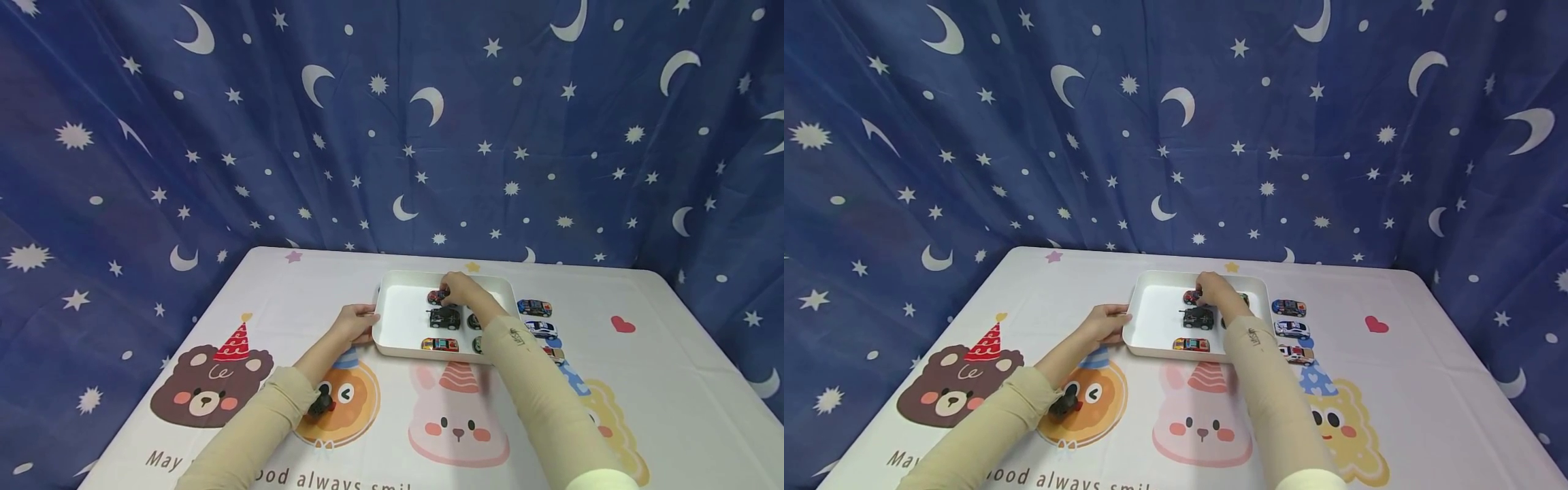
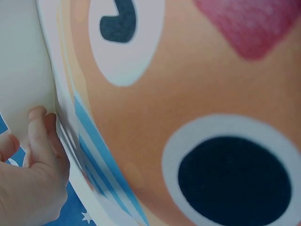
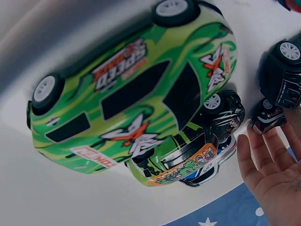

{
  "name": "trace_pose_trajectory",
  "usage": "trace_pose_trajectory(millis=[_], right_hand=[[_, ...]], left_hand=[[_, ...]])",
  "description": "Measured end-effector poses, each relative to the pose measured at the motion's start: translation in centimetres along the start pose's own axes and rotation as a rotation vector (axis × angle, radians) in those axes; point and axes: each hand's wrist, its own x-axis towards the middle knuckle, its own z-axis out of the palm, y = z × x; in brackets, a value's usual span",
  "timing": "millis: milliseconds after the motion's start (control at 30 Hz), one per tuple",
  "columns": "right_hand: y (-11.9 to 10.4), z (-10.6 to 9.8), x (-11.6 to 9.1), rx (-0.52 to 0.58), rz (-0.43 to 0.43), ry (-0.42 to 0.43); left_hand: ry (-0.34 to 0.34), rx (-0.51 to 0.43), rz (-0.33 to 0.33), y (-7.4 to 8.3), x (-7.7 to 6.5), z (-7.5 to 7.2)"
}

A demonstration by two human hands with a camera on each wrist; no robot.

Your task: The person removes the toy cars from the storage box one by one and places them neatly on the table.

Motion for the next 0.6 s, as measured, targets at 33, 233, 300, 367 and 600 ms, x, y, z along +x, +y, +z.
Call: trace_pose_trajectory(millis=[33, 233, 300, 367, 600], right_hand=[[0.0, 0.0, -0.1, 0.005, -0.005, 0.005], [0.0, -0.3, -0.4, 0.082, 0.014, 0.017], [0.4, -0.3, 0.0, 0.105, 0.022, 0.012], [1.0, -0.1, 0.5, 0.12, 0.023, 0.006], [2.4, 0.1, 0.8, 0.178, -0.034, 0.051]], left_hand=[[0.003, -0.002, -0.003, 0.0, 0.1, 0.0], [0.012, 0.015, -0.007, -0.1, -0.1, 0.2], [0.007, 0.012, -0.005, 0.0, -0.2, 0.2], [0.004, 0.007, -0.003, 0.0, -0.3, 0.2], [0.01, -0.004, -0.004, -0.1, -0.2, 0.2]])
